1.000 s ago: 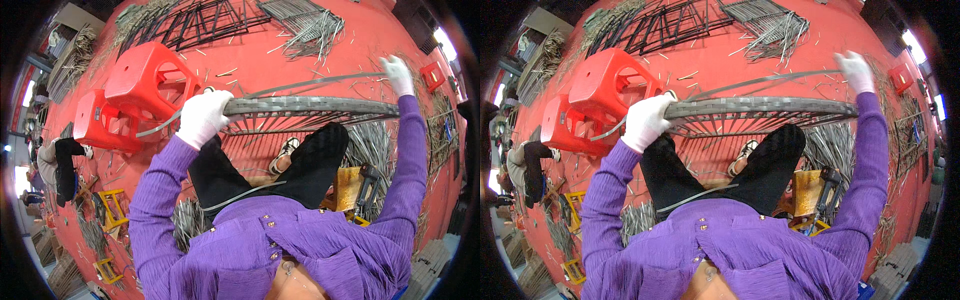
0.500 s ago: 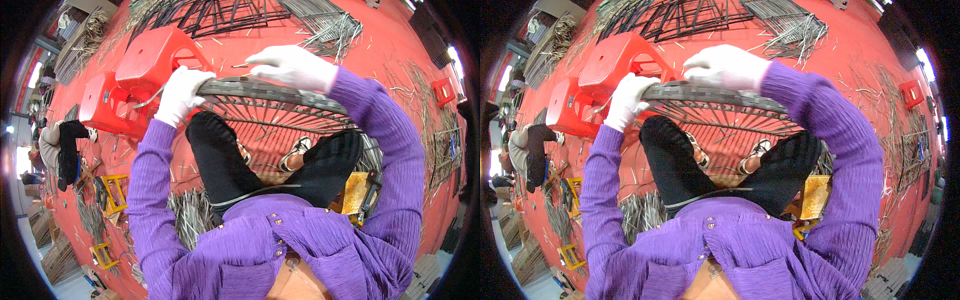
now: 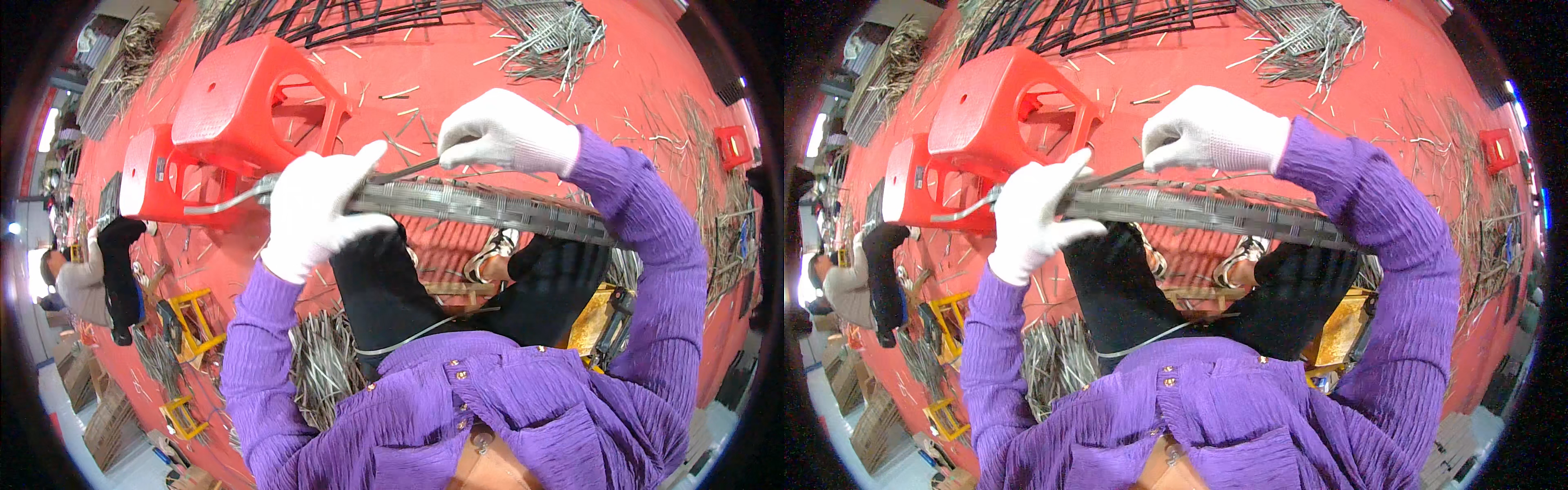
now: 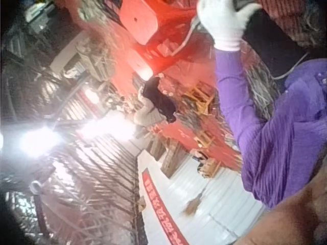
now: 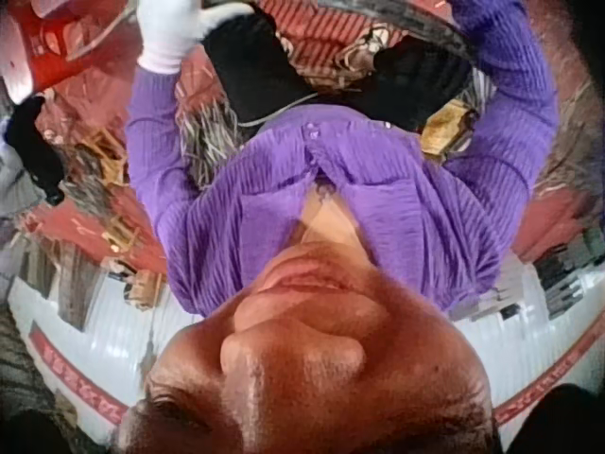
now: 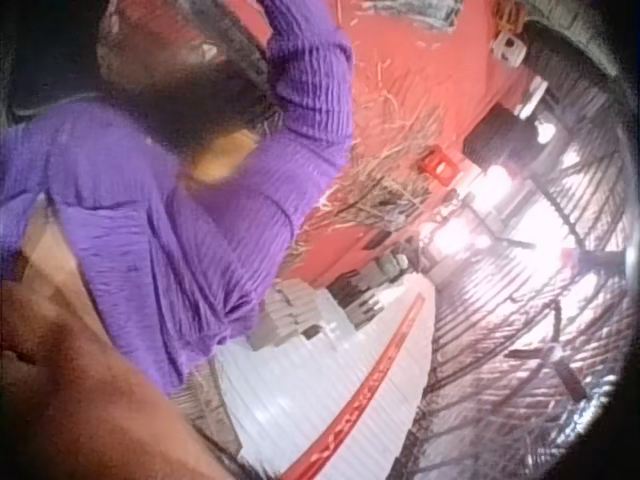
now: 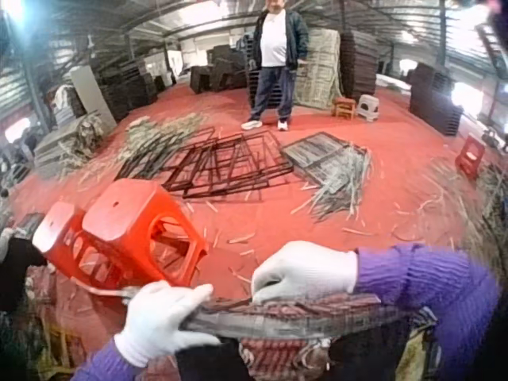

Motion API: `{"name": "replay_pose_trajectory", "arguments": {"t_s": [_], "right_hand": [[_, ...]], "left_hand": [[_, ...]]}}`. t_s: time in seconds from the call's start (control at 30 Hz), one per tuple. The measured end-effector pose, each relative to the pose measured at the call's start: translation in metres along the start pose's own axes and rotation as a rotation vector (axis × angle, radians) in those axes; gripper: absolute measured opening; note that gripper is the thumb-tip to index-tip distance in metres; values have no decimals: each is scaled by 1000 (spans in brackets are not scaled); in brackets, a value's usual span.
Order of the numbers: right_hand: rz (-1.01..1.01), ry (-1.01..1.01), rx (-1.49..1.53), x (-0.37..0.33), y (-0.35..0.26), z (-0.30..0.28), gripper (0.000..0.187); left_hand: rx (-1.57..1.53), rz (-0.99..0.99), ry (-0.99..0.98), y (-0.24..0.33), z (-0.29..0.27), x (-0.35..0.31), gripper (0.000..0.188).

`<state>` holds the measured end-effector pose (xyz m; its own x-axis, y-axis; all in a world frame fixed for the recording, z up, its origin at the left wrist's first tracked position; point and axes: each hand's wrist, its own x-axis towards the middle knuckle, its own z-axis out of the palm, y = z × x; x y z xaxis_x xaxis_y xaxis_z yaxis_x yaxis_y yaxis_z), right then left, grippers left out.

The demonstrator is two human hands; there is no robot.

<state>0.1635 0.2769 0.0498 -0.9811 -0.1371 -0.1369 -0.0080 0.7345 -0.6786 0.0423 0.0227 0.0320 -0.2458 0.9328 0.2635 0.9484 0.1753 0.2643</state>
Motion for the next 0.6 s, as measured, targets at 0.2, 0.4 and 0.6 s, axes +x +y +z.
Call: {"name": "replay_pose_trajectory", "arguments": {"t_s": [0.2,0.4,0.6], "right_hand": [[-239,-312,222,37,56,50,36],[-355,-125,-62,31,37,50,25],[-262,-200,140,8,32,37,25]], "left_hand": [[-40,-77,-92,33,19,14,69],[-21,-94,-113,31,18,14,64],[-76,-95,-143,30,14,16,56]]}}
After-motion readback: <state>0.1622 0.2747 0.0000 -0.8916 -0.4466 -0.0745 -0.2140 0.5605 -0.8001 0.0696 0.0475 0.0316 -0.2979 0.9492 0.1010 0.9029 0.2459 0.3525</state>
